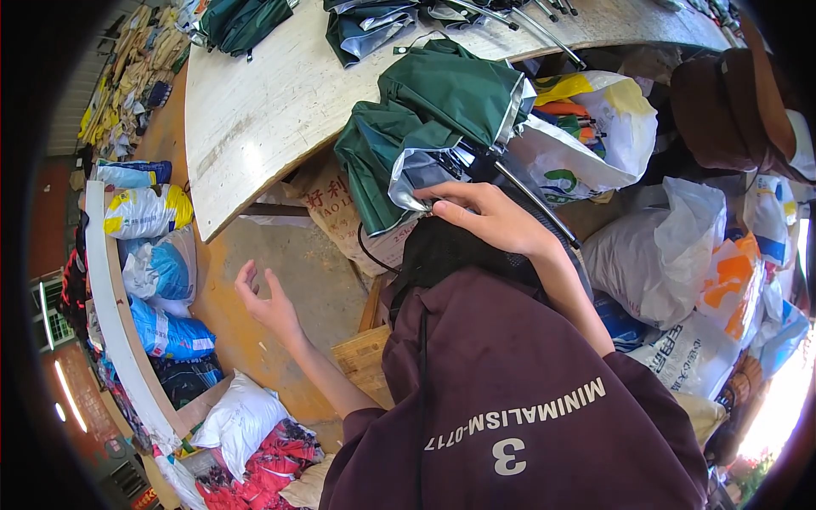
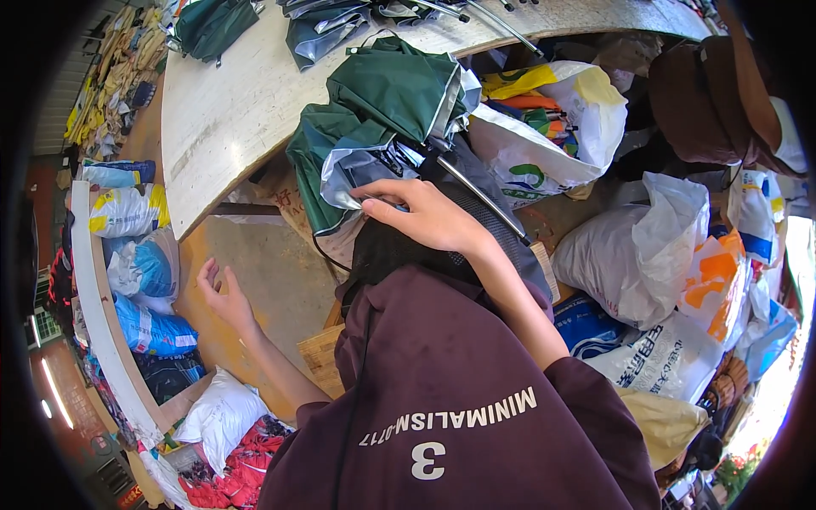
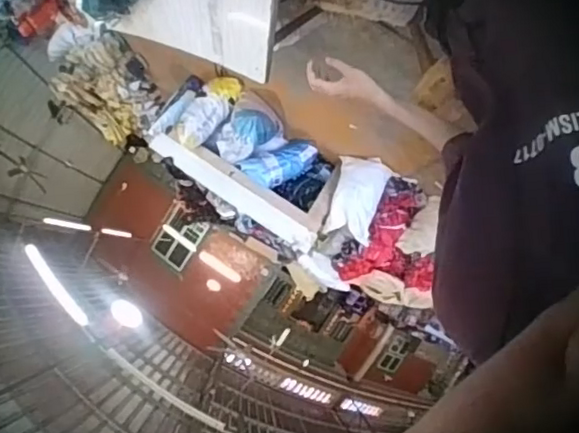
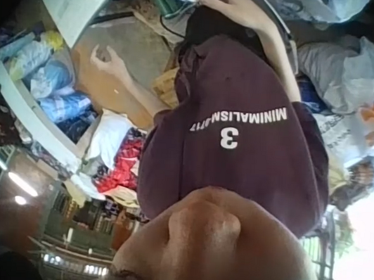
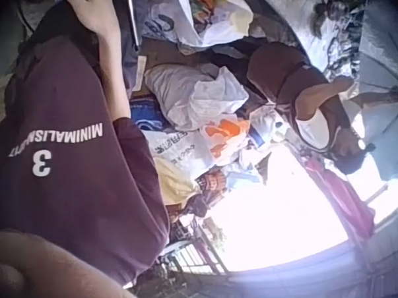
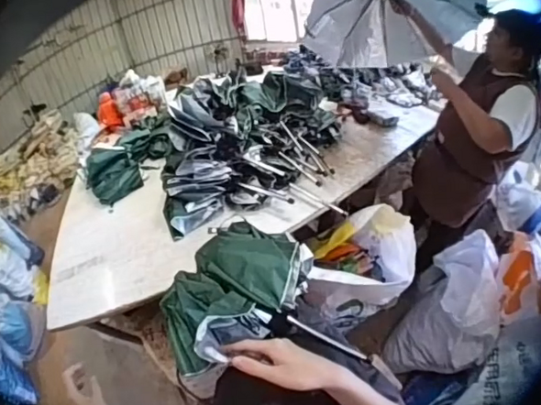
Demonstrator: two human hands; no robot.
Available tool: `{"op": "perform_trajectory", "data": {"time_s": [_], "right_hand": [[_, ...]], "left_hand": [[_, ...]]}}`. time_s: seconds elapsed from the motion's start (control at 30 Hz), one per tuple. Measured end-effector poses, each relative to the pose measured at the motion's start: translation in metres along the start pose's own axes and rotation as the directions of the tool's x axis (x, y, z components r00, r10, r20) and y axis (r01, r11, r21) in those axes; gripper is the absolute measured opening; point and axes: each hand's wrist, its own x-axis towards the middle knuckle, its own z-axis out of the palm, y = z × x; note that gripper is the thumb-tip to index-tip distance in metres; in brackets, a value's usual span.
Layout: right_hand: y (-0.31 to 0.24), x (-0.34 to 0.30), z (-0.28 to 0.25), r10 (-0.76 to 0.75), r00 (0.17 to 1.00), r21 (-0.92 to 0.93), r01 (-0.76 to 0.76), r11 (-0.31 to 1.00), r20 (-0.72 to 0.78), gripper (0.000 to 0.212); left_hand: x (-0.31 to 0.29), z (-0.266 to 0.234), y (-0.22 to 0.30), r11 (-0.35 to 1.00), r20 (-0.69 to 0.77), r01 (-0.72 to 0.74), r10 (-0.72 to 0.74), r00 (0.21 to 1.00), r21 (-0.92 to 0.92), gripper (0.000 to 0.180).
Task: Attaching an umbrella canopy fabric to the metal frame and ribs.
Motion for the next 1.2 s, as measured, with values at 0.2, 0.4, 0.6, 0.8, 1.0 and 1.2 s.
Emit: {"op": "perform_trajectory", "data": {"time_s": [0.2, 0.4, 0.6, 0.8, 1.0, 1.2], "right_hand": [[-0.001, -0.001, 0.000, 0.036, 0.999, 0.000, -0.036, 0.999, -0.002, 0.039], [-0.004, -0.003, 0.002, 0.033, 0.999, 0.031, -0.032, 0.999, -0.009, 0.040], [-0.001, -0.003, 0.001, 0.035, 0.999, 0.145, -0.035, 0.989, -0.002, 0.039], [-0.010, -0.018, -0.012, 0.119, 0.990, 0.063, -0.114, 0.991, -0.072, 0.033], [0.023, -0.070, -0.058, 0.028, 0.943, -0.221, -0.107, 0.969, -0.331, 0.029], [0.013, -0.069, -0.079, 0.176, 0.952, -0.360, -0.260, 0.896, -0.250, 0.024]], "left_hand": [[-0.001, -0.002, 0.004, 0.999, 0.001, 0.049, -0.049, 0.999, 0.008, 0.027], [-0.005, -0.006, 0.024, 0.997, -0.024, -0.020, 0.018, 1.000, -0.071, 0.027], [-0.030, 0.020, 0.155, 0.853, 0.091, -0.443, 0.482, 0.871, -0.277, 0.043], [-0.052, 0.096, 0.170, 0.726, 0.272, -0.613, 0.687, 0.674, -0.313, 0.045], [-0.046, 0.106, 0.158, 0.690, 0.316, -0.668, 0.723, 0.614, -0.279, 0.031], [-0.043, 0.109, 0.171, 0.688, 0.233, -0.675, 0.726, 0.648, -0.265, 0.023]]}}
